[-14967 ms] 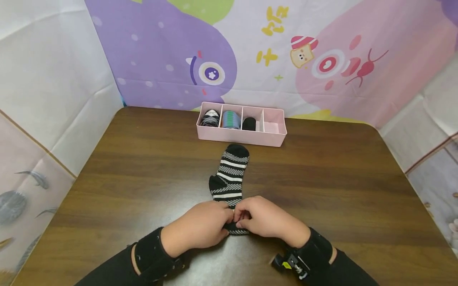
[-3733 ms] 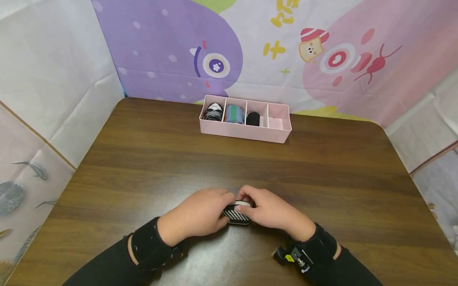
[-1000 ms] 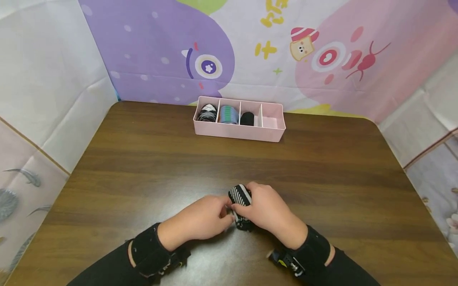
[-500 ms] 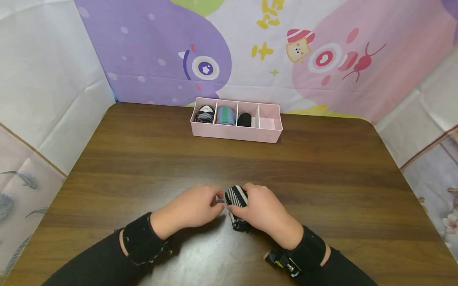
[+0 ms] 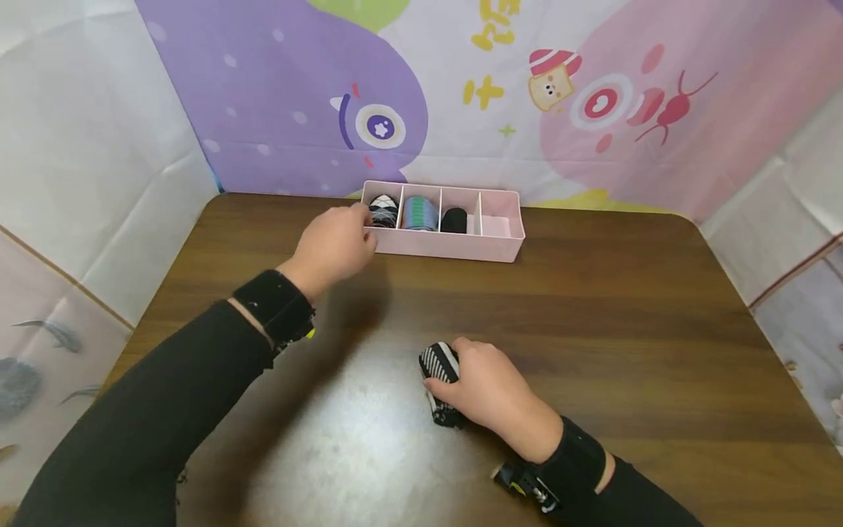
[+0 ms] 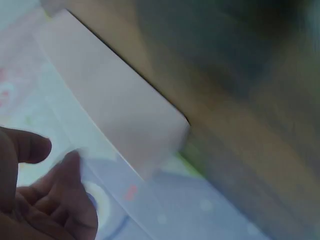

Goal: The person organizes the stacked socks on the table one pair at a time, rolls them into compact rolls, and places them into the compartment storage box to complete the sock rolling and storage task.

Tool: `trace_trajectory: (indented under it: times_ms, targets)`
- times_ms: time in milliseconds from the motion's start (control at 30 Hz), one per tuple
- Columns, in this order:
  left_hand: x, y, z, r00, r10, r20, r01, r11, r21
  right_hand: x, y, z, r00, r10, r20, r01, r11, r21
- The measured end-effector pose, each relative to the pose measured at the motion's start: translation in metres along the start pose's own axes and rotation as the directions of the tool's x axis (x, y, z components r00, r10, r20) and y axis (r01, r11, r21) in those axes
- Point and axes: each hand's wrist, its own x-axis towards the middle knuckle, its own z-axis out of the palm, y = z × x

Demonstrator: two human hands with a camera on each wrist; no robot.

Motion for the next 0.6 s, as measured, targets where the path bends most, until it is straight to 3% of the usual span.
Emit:
trace_trajectory:
  times_ms: [167,367,600]
  targets:
    - [0.032,-0.016,0.002,0.995,-0.101,0.018,0.100,0.994,0.049,-0.001,0.001,0.001,1.000,0.000,0.003,0.000,1.000,0.013]
    - [0.055,-0.028,0.005,0.968,-0.234,0.087,0.235,0.972,-0.007,-0.002,0.002,0.001,1.000,-0.004,0.003,0.004,1.000,-0.002]
    - [0.069,-0.028,0.003,0.951,-0.273,0.145,0.281,0.959,-0.037,-0.003,0.000,-0.001,1.000,0.005,-0.007,-0.005,1.000,-0.020]
